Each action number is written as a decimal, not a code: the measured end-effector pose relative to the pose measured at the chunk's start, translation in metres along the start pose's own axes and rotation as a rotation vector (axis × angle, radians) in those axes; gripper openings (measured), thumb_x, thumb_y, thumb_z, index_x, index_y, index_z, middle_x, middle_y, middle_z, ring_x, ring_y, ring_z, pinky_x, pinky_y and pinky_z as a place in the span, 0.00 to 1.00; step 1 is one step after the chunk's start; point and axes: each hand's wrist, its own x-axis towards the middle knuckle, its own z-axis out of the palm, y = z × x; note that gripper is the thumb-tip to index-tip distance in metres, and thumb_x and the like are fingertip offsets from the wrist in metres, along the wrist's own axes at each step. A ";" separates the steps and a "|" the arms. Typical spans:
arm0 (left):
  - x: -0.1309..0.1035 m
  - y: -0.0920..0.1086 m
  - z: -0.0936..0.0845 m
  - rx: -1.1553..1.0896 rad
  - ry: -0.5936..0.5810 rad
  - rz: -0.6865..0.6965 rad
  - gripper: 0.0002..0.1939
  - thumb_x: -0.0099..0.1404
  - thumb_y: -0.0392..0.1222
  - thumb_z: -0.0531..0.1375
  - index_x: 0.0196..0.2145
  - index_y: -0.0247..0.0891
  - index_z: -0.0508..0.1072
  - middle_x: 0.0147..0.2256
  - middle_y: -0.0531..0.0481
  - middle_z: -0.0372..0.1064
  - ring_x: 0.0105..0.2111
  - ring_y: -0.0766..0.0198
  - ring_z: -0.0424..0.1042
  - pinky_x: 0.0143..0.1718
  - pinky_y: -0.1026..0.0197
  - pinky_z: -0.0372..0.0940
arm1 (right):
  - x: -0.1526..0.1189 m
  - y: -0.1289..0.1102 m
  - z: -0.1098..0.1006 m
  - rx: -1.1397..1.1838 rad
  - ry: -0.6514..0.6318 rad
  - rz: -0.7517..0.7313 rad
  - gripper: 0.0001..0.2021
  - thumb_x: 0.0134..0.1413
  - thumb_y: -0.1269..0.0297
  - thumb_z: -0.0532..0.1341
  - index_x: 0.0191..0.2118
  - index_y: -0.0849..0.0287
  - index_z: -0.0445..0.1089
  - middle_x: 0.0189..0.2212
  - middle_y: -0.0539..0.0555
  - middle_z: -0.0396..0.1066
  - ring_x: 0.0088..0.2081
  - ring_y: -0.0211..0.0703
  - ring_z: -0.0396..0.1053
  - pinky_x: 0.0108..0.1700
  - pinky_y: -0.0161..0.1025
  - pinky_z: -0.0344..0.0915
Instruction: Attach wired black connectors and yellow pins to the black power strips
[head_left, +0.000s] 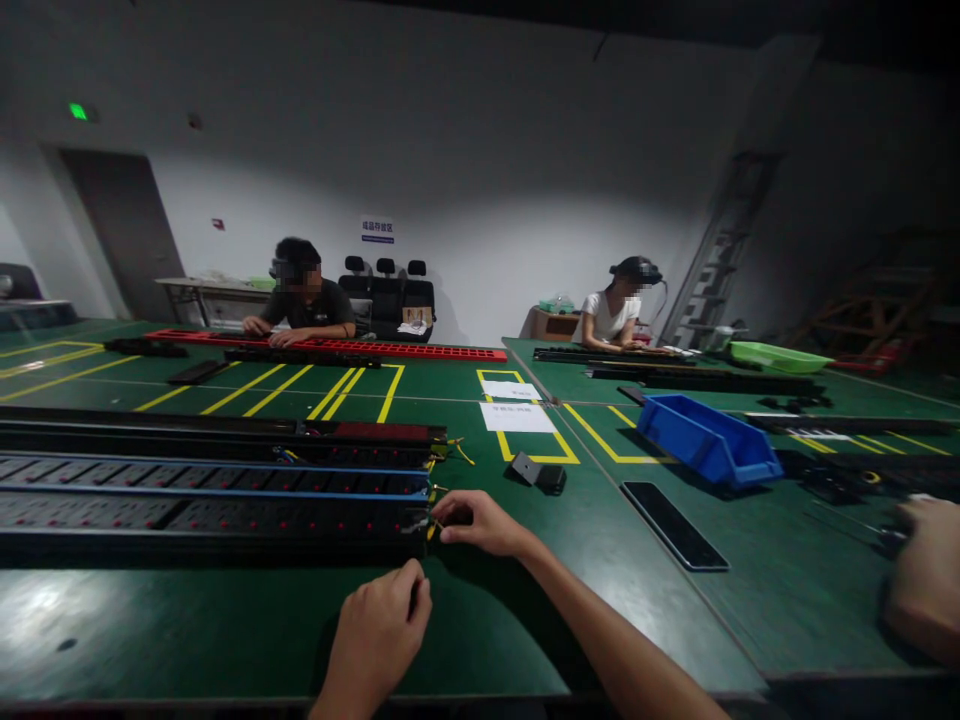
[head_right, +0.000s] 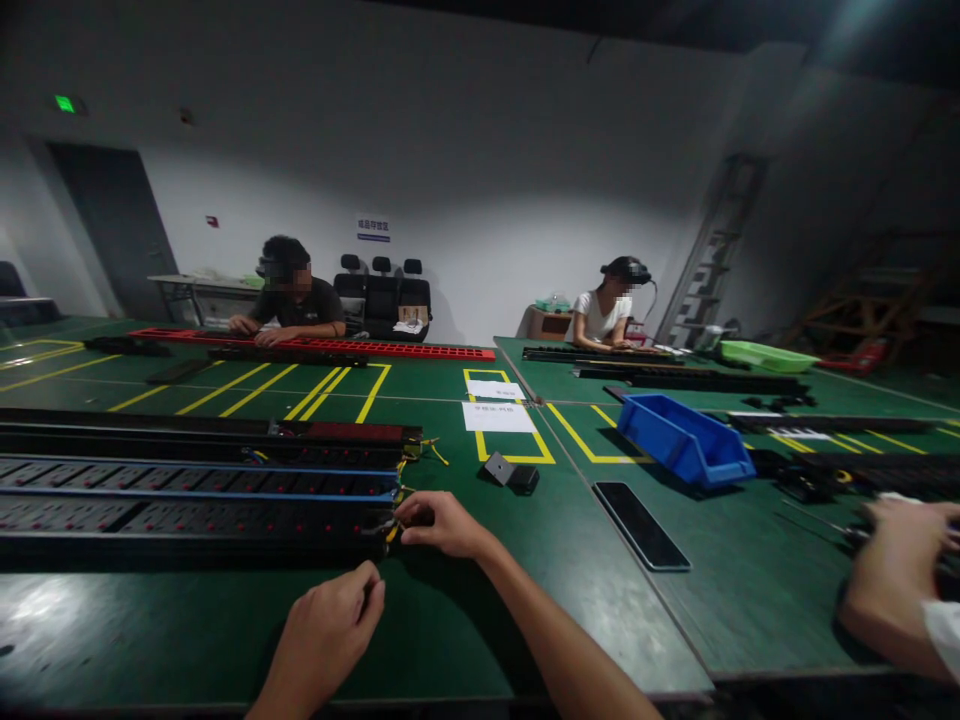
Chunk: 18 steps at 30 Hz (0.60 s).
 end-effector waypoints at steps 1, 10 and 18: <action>0.000 0.000 -0.001 -0.002 -0.002 0.001 0.12 0.75 0.42 0.50 0.36 0.44 0.70 0.32 0.53 0.77 0.33 0.60 0.78 0.31 0.61 0.54 | -0.001 -0.002 0.001 -0.042 0.016 -0.013 0.19 0.50 0.55 0.73 0.47 0.58 0.78 0.39 0.54 0.78 0.40 0.45 0.74 0.45 0.42 0.69; 0.001 0.000 -0.001 0.000 -0.014 -0.002 0.12 0.75 0.42 0.50 0.36 0.43 0.70 0.31 0.53 0.77 0.33 0.59 0.77 0.30 0.60 0.54 | -0.003 -0.014 0.006 -0.268 0.053 -0.080 0.09 0.57 0.68 0.66 0.44 0.54 0.80 0.40 0.52 0.80 0.42 0.45 0.74 0.46 0.40 0.67; 0.001 -0.001 0.000 0.003 0.001 0.002 0.12 0.75 0.42 0.50 0.36 0.43 0.71 0.31 0.53 0.76 0.32 0.60 0.77 0.30 0.61 0.54 | -0.002 -0.026 0.012 -0.339 0.060 -0.143 0.12 0.55 0.70 0.63 0.42 0.54 0.81 0.40 0.52 0.81 0.42 0.45 0.76 0.47 0.39 0.68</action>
